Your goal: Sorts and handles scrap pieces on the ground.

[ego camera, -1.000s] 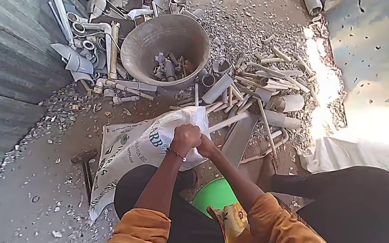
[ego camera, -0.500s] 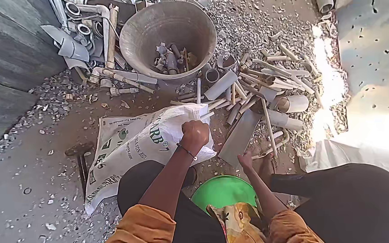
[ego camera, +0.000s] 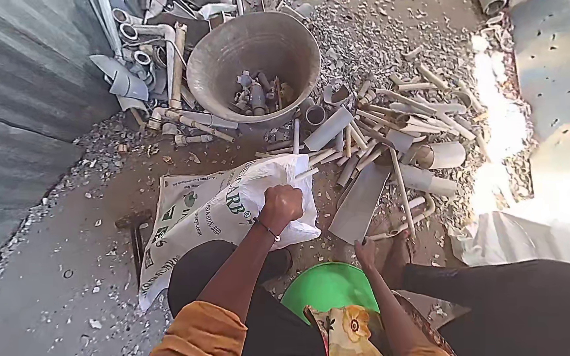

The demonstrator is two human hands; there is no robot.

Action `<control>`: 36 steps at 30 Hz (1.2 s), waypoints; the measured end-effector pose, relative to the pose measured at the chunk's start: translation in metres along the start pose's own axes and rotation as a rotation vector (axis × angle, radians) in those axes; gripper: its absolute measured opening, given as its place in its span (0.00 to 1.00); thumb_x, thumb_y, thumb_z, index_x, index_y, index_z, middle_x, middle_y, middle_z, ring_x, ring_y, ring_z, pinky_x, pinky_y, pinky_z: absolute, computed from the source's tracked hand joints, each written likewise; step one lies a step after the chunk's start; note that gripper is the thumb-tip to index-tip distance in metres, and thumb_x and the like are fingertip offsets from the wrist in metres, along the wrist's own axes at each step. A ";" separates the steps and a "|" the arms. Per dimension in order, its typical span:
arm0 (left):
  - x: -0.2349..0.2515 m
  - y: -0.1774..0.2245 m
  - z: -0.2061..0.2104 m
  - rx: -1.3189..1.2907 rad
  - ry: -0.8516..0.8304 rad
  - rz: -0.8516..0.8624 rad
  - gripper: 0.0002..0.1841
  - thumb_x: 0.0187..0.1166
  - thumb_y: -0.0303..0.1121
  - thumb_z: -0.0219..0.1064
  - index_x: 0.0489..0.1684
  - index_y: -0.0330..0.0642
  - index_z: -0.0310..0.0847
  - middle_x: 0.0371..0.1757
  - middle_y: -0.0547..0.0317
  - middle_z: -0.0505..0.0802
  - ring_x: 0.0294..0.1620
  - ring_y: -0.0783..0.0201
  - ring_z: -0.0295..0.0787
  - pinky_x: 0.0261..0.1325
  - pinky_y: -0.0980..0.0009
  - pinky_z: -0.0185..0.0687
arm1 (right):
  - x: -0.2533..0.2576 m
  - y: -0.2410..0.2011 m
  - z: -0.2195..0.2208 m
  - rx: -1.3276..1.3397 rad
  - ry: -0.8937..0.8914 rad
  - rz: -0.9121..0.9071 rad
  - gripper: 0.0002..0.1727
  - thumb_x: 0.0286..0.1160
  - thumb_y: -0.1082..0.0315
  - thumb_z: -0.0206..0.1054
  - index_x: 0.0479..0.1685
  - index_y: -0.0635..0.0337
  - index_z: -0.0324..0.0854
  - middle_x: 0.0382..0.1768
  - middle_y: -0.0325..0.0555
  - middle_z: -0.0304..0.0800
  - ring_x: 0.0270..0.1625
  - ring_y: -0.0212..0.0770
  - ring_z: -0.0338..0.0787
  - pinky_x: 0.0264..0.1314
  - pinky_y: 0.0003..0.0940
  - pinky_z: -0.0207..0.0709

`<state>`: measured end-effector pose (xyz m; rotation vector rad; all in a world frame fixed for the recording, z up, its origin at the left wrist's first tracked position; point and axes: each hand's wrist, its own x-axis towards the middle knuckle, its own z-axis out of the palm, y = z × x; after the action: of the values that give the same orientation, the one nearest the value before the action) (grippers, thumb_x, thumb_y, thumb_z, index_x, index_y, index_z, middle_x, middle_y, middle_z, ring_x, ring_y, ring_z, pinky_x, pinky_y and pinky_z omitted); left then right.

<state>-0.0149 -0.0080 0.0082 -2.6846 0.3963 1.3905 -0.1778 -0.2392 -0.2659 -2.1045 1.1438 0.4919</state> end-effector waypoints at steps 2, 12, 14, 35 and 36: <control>-0.001 0.001 0.001 -0.001 0.013 -0.002 0.21 0.82 0.36 0.64 0.69 0.34 0.79 0.73 0.36 0.83 0.76 0.37 0.76 0.66 0.35 0.71 | -0.017 -0.019 -0.031 -0.088 0.096 -0.022 0.19 0.84 0.61 0.64 0.56 0.72 0.86 0.58 0.74 0.87 0.67 0.70 0.84 0.69 0.66 0.72; -0.009 -0.008 0.008 -0.070 0.084 0.021 0.19 0.81 0.32 0.63 0.67 0.32 0.80 0.71 0.36 0.84 0.75 0.36 0.77 0.66 0.35 0.72 | -0.125 -0.141 -0.210 -0.139 0.579 -0.463 0.21 0.84 0.60 0.59 0.33 0.72 0.83 0.28 0.65 0.83 0.38 0.65 0.85 0.43 0.67 0.69; -0.011 -0.010 0.008 -0.071 0.082 0.021 0.20 0.82 0.32 0.63 0.69 0.33 0.79 0.72 0.36 0.83 0.76 0.36 0.77 0.66 0.34 0.72 | -0.125 -0.141 -0.217 -0.092 0.610 -0.532 0.20 0.85 0.59 0.60 0.34 0.71 0.83 0.26 0.61 0.81 0.34 0.60 0.82 0.41 0.63 0.68; -0.009 -0.002 0.019 -0.059 0.099 -0.005 0.16 0.81 0.32 0.65 0.63 0.37 0.84 0.68 0.41 0.86 0.73 0.40 0.79 0.64 0.38 0.73 | -0.128 -0.122 -0.156 -0.364 -0.130 -0.416 0.18 0.80 0.68 0.67 0.66 0.63 0.83 0.59 0.62 0.89 0.67 0.61 0.85 0.71 0.63 0.71; -0.009 -0.002 0.018 -0.064 0.101 -0.001 0.16 0.81 0.32 0.64 0.63 0.36 0.84 0.68 0.40 0.86 0.73 0.40 0.79 0.64 0.38 0.74 | -0.126 -0.119 -0.157 -0.350 -0.112 -0.420 0.18 0.79 0.68 0.68 0.65 0.63 0.84 0.59 0.62 0.89 0.67 0.62 0.84 0.71 0.63 0.70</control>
<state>-0.0339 -0.0008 0.0047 -2.8146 0.3647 1.2919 -0.1451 -0.2333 -0.0346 -2.4952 0.5532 0.6300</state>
